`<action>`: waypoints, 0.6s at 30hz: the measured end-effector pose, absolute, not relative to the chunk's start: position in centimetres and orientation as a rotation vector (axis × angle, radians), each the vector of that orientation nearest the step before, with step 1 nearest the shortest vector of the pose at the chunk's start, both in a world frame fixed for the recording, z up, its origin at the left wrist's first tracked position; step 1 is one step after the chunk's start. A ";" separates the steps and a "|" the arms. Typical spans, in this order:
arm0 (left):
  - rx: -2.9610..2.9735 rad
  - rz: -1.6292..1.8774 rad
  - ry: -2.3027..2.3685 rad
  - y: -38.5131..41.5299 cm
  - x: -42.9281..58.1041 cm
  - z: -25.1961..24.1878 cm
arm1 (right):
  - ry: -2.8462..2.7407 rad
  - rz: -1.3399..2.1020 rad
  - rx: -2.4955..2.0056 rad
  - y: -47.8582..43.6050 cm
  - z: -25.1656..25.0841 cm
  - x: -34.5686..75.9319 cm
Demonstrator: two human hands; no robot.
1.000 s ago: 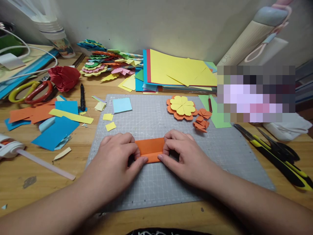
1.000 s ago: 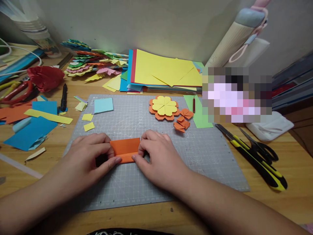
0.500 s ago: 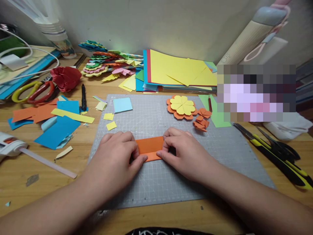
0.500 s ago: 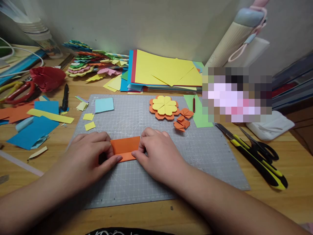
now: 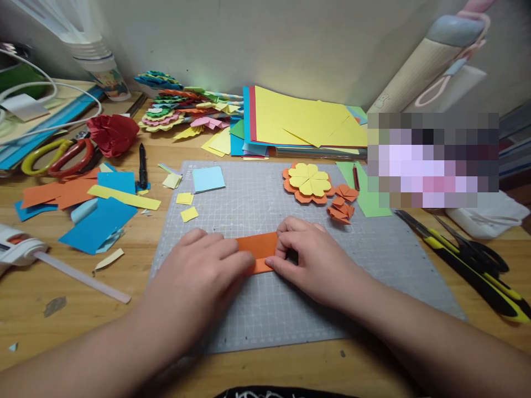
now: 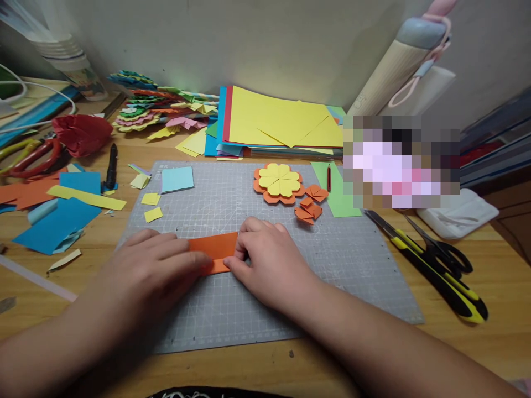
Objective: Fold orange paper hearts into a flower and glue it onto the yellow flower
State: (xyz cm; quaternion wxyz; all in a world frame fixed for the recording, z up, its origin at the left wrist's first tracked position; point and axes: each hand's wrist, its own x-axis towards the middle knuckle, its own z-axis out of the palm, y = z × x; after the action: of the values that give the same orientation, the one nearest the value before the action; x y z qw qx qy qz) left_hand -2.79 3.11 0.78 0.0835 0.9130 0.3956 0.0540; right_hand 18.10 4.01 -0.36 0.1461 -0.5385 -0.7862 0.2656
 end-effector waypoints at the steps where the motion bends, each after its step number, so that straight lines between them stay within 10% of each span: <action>1: 2.750 0.128 1.115 2.9 -2.8 0.8 | -2.263 0.766 -1.549 4.0 -0.4 18.1; 18: 2.690 -0.080 1.092 2.8 -2.8 1.1 | -2.293 0.775 -1.528 4.0 -0.3 18.2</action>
State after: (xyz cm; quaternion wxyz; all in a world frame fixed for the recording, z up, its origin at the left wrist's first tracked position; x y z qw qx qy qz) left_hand -2.76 2.77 1.05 0.1185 0.9197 0.3733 -0.0273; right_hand 18.16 4.00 -0.34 0.1392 -0.5288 -0.7932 0.2681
